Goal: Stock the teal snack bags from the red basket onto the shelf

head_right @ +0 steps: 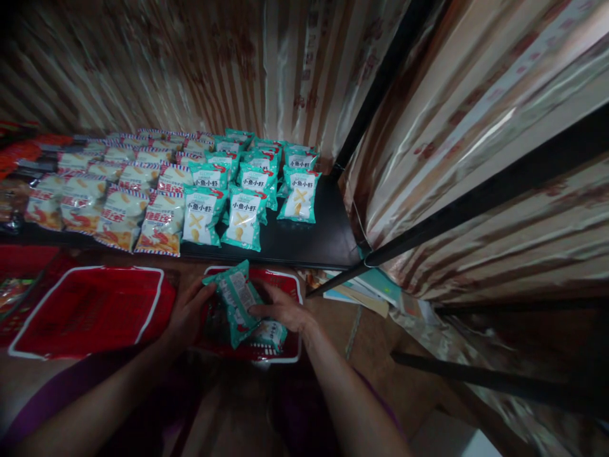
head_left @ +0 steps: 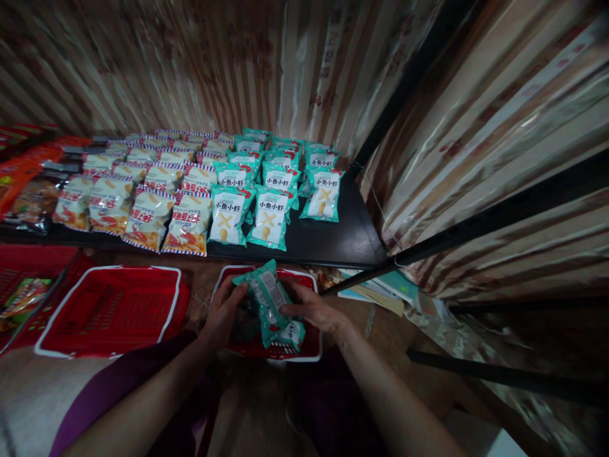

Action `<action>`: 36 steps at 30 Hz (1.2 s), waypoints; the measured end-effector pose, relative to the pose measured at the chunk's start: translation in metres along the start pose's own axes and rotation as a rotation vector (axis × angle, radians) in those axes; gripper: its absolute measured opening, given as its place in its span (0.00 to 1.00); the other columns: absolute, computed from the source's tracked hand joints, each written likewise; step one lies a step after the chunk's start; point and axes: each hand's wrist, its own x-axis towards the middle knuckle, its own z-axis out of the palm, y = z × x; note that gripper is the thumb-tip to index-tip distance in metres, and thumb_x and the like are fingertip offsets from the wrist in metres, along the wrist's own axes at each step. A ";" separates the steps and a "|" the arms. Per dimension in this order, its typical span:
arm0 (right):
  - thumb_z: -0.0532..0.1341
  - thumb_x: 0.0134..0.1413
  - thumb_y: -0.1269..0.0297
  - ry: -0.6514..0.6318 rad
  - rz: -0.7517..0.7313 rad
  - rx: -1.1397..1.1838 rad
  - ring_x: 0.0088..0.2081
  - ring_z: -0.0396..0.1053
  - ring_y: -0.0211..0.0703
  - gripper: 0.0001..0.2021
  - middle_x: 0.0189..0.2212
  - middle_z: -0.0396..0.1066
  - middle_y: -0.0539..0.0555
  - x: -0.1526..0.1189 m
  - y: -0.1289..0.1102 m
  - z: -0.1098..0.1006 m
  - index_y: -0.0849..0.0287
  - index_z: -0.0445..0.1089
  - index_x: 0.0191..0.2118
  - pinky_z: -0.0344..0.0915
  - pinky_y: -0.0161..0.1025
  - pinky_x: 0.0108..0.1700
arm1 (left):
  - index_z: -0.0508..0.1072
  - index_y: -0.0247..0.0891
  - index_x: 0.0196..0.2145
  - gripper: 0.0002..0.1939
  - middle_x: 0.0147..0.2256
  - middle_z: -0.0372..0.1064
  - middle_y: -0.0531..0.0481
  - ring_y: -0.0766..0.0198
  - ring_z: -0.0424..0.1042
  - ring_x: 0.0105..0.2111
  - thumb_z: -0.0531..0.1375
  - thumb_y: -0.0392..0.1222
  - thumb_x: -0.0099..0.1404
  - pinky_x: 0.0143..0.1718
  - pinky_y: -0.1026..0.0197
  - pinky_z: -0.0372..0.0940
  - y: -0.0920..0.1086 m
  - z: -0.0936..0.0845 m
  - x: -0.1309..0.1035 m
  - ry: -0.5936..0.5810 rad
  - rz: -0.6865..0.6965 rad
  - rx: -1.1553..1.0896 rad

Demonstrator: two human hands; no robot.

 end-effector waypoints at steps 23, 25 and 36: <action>0.68 0.37 0.67 0.235 0.348 0.188 0.28 0.73 0.39 0.18 0.28 0.76 0.50 0.013 0.015 0.026 0.59 0.72 0.40 0.70 0.35 0.32 | 0.69 0.38 0.29 0.13 0.27 0.71 0.50 0.65 0.70 0.23 0.54 0.50 0.54 0.22 0.64 0.62 -0.009 -0.013 0.024 0.030 -0.135 0.323; 0.67 0.36 0.70 0.245 0.365 0.273 0.26 0.73 0.39 0.16 0.25 0.75 0.50 0.014 0.012 0.023 0.61 0.72 0.38 0.69 0.33 0.29 | 0.71 0.37 0.30 0.12 0.29 0.72 0.49 0.63 0.70 0.27 0.56 0.47 0.52 0.26 0.63 0.63 -0.010 -0.016 0.025 0.070 -0.123 0.349; 0.65 0.40 0.71 0.171 0.330 0.313 0.30 0.76 0.41 0.17 0.31 0.77 0.52 0.018 0.027 0.006 0.61 0.70 0.42 0.71 0.37 0.38 | 0.75 0.40 0.30 0.09 0.34 0.75 0.47 0.56 0.71 0.38 0.60 0.45 0.52 0.44 0.56 0.63 -0.008 -0.027 0.025 0.057 -0.140 0.460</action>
